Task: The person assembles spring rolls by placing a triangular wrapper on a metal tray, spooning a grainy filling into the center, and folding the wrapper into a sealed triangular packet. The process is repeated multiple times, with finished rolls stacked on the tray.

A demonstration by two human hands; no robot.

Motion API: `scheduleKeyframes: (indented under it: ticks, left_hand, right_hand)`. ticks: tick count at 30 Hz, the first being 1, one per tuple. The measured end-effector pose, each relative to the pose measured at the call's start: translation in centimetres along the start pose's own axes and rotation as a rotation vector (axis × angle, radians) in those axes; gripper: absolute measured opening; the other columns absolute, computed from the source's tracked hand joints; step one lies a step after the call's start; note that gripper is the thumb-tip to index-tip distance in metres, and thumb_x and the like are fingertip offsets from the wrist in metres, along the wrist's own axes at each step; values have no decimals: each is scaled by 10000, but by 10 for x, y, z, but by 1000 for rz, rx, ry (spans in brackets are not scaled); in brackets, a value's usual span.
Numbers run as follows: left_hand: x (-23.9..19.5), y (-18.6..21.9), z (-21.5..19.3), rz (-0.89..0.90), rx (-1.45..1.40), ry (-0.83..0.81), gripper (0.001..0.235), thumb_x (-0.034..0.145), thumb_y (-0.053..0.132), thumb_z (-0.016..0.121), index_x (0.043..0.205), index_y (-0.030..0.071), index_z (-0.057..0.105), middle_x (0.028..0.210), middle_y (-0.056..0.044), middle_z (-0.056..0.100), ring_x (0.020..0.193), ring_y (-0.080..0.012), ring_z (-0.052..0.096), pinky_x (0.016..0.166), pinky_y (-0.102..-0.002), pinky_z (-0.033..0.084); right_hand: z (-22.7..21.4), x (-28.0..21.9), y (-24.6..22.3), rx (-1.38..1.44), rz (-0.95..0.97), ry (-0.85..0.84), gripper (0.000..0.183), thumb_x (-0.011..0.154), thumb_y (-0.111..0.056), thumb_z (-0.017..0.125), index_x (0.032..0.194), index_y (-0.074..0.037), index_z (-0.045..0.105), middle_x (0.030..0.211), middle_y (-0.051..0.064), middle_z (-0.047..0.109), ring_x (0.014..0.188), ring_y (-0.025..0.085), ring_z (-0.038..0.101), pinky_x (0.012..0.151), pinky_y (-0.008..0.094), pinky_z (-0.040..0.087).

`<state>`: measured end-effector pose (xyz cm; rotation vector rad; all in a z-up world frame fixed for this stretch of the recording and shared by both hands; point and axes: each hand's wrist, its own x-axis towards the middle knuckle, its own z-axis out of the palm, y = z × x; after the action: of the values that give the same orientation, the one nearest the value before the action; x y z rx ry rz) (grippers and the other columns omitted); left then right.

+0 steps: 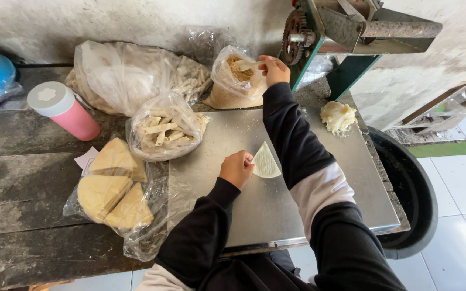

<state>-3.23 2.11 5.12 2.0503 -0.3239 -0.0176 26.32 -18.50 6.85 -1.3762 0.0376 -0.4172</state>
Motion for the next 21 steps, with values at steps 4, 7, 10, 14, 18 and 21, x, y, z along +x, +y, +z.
scheduleKeyframes:
  ticks: [4,7,10,14,18,21]
  left_hand:
    - [0,-4,2,8,-6,15,169,836,97,742,981,26,693,823,-102,750,739,-250,738,704,-349,578]
    - [-1,-8,4,26,0,28,179,804,82,729,975,41,693,812,-95,754,750,-247,746,708,-345,587]
    - [1,-11,5,-9,-9,27,186,783,93,740,961,57,700,805,-85,762,759,-246,745,723,-344,581]
    - [3,-11,5,-42,-13,22,176,771,105,737,941,69,706,809,-73,765,760,-229,749,735,-333,584]
    - [1,-9,1,-35,0,-2,184,758,97,721,940,75,712,794,-65,760,738,-212,750,728,-329,583]
    - [1,-7,-3,-23,4,-7,196,753,98,732,948,79,728,785,-65,757,729,-210,739,723,-332,577]
  right_hand:
    - [-15,-8,-13,44,124,128,248,989,-225,593,1023,-83,793,750,-25,705,609,68,544,542,247,380]
    - [-26,-32,-41,77,177,135,262,977,-273,586,1021,-115,790,741,-47,683,607,63,533,515,256,346]
    - [-42,-69,-70,155,170,94,250,996,-265,588,1039,-114,782,770,-48,671,662,72,544,568,258,357]
    - [-76,-141,-91,244,216,22,240,1022,-240,565,1053,-100,757,783,-33,629,691,93,518,598,268,329]
    - [-109,-227,-90,131,229,-45,252,1049,-202,527,1072,-46,724,830,-7,617,759,96,542,658,254,360]
    - [-124,-272,-82,-33,223,-74,272,1067,-206,532,1112,-29,734,855,6,633,783,81,547,674,234,372]
